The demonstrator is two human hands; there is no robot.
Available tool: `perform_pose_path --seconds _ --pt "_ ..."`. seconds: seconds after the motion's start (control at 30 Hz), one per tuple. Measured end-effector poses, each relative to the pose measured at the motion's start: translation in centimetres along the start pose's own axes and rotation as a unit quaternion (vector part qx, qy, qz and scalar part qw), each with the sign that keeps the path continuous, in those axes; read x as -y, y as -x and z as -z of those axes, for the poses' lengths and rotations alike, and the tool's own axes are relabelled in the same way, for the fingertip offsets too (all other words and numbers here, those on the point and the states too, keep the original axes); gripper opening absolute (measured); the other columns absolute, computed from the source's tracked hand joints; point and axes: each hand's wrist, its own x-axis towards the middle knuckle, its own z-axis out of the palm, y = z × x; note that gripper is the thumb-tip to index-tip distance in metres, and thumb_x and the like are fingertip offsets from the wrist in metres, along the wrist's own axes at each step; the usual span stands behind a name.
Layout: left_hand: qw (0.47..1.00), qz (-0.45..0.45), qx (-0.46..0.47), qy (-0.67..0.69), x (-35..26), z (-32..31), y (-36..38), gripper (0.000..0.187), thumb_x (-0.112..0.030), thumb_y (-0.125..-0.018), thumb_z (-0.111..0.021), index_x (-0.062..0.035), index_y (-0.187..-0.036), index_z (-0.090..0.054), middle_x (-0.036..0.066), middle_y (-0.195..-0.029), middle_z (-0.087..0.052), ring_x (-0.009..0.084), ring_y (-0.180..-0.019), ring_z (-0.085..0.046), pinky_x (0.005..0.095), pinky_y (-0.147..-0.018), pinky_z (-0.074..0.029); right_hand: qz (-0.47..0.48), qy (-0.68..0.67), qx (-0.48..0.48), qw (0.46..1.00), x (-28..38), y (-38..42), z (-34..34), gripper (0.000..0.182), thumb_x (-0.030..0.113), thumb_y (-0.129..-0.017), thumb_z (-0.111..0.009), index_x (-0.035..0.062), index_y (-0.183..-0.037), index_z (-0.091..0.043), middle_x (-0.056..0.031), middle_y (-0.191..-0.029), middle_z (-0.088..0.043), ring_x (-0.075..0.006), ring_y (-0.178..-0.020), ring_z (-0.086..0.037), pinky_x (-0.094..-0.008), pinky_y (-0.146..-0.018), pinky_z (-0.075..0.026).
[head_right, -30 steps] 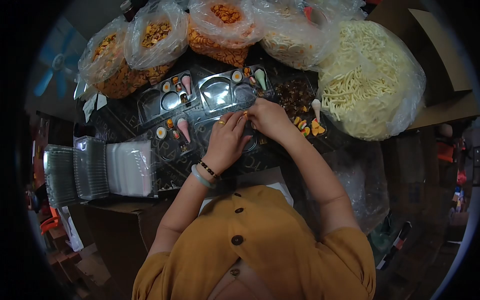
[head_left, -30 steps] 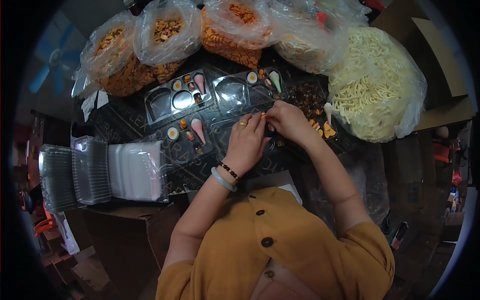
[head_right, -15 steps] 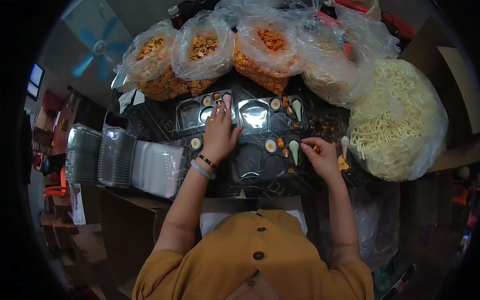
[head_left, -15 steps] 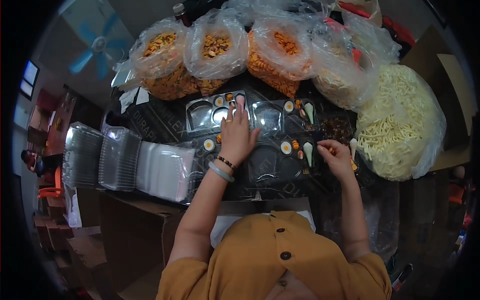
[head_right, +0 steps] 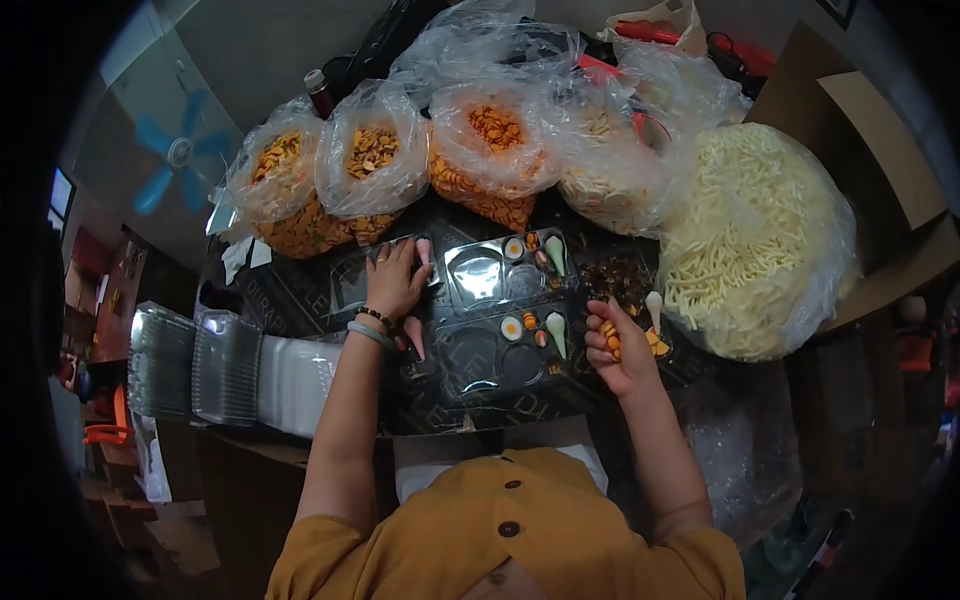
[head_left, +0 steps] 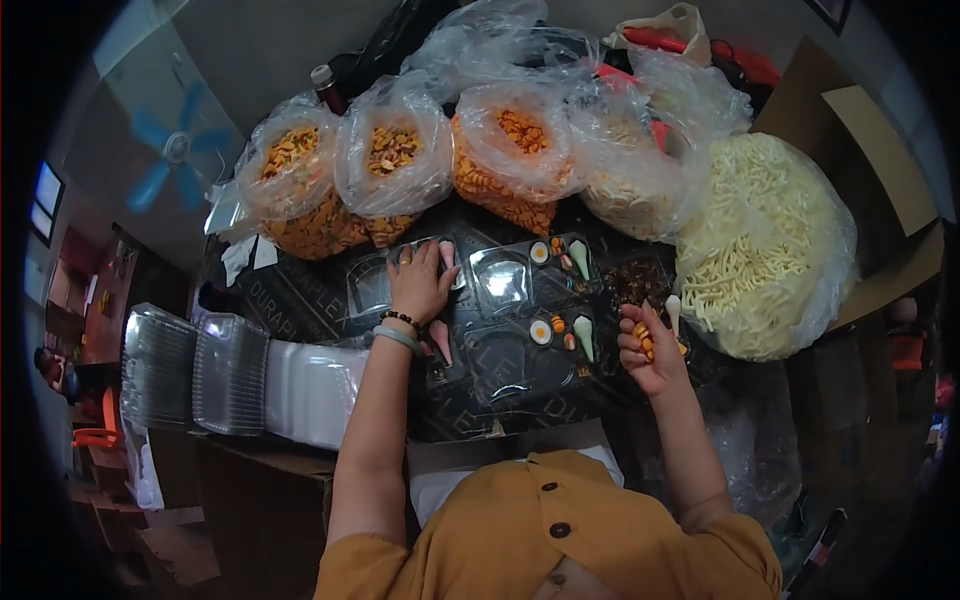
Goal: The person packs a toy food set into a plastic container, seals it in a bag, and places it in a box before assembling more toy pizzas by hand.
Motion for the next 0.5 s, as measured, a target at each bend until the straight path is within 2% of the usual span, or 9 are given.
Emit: perform_pose_path --seconds 0.03,0.1,0.13,0.2,0.23,0.3,0.37,0.43,0.5 --pt "1.000 -0.003 0.001 0.005 0.2 0.0 0.0 0.060 -0.044 -0.085 -0.053 -0.0069 -0.131 -0.041 0.011 -0.134 -0.044 0.0379 -0.125 -0.036 0.0634 -0.098 -0.024 -0.003 0.001 0.003 1.000 -0.2 -0.2 -0.5 0.026 0.026 -0.093 -0.052 0.0036 -0.106 -0.058 -0.0048 -0.086 -0.058 -0.0097 -0.063 -0.052 -0.0178 -0.051 -0.042" --pt "1.000 -0.004 0.008 -0.003 0.3 0.2 -0.1 0.059 -0.043 -0.085 -0.054 -0.0074 -0.131 -0.041 0.011 -0.135 -0.043 0.0381 -0.125 -0.036 0.0635 -0.099 -0.023 0.034 -0.066 -0.197 0.978 -0.8 -0.4 -2.7 0.029 0.026 -0.094 -0.048 0.0030 -0.109 -0.055 -0.0082 -0.096 -0.057 -0.0129 -0.074 -0.054 -0.0183 -0.053 -0.043" --pt "1.000 -0.011 0.016 -0.008 0.3 0.2 -0.2 0.059 -0.043 -0.085 -0.054 -0.0079 -0.130 -0.042 0.011 -0.135 -0.042 0.0383 -0.125 -0.036 0.0636 -0.099 -0.023 0.034 -0.065 -0.196 0.978 -1.0 -0.5 -4.0 0.029 0.026 -0.094 -0.048 0.0030 -0.109 -0.055 -0.0082 -0.096 -0.057 -0.0129 -0.074 -0.054 -0.0183 -0.053 -0.043" --pt "1.000 -0.015 0.021 -0.002 0.3 0.3 -0.3 0.059 -0.042 -0.084 -0.055 -0.0083 -0.131 -0.042 0.013 -0.136 -0.041 0.0383 -0.126 -0.035 0.0633 -0.099 -0.023 0.017 -0.051 -0.254 0.966 -1.2 -1.0 -6.1 0.025 0.025 -0.094 -0.049 0.0045 -0.106 -0.056 -0.0057 -0.092 -0.057 -0.0127 -0.073 -0.054 -0.0183 -0.053 -0.043" --pt "0.999 -0.018 0.027 0.004 0.3 0.2 -0.2 0.058 -0.040 -0.084 -0.056 -0.0087 -0.131 -0.042 0.014 -0.136 -0.040 0.0384 -0.126 -0.035 0.0630 -0.100 -0.023 0.020 -0.052 -0.253 0.966 -0.9 -1.8 -6.2 0.025 0.025 -0.094 -0.049 0.0045 -0.106 -0.056 -0.0057 -0.092 -0.057 -0.0127 -0.073 -0.054 -0.0183 -0.053 -0.043" --pt "0.999 -0.029 -0.009 0.012 0.7 0.0 0.2 0.058 -0.038 -0.084 -0.057 -0.0084 -0.131 -0.042 0.016 -0.137 -0.039 0.0383 -0.127 -0.034 0.0626 -0.100 -0.022 -0.026 -0.056 -0.110 0.992 0.0 -3.8 -6.4 0.023 0.022 -0.093 -0.049 0.0045 -0.107 -0.055 -0.0051 -0.090 -0.055 -0.0122 -0.072 -0.053 -0.0181 -0.051 -0.042" --pt "0.997 -0.041 -0.061 0.029 0.4 0.2 0.8 0.058 -0.033 -0.083 -0.060 -0.0074 -0.132 -0.041 0.019 -0.138 -0.036 0.0381 -0.129 -0.031 0.0614 -0.101 -0.021 -0.012 -0.008 -0.015 1.000 1.6 -7.1 -8.5 0.021 0.020 -0.093 -0.050 0.0044 -0.105 -0.055 -0.0037 -0.085 -0.054 -0.0107 -0.067 -0.050 -0.0178 -0.049 -0.040" --pt "0.995 -0.040 -0.075 0.048 -0.6 1.6 2.5 0.057 -0.031 -0.083 -0.061 -0.0067 -0.131 -0.042 0.018 -0.139 -0.035 0.0382 -0.129 -0.031 0.0604 -0.102 -0.021 0.097 0.166 0.005 0.981 3.0 -10.8 -11.9 0.020 0.020 -0.093 -0.051 0.0044 -0.106 -0.055 -0.0017 -0.079 -0.052 -0.0093 -0.060 -0.047 -0.0172 -0.046 -0.037" --pt "0.990 -0.057 -0.103 0.077 -1.8 2.7 5.2 0.055 -0.027 -0.082 -0.063 -0.0061 -0.130 -0.043 0.018 -0.140 -0.033 0.0378 -0.131 -0.027 0.0594 -0.103 -0.019 0.250 0.317 -0.052 0.914 3.5 -15.3 -15.0 0.020 0.019 -0.092 -0.052 0.0023 -0.102 -0.056 -0.0018 -0.081 -0.054 -0.0056 -0.058 -0.046 -0.0163 -0.043 -0.032"
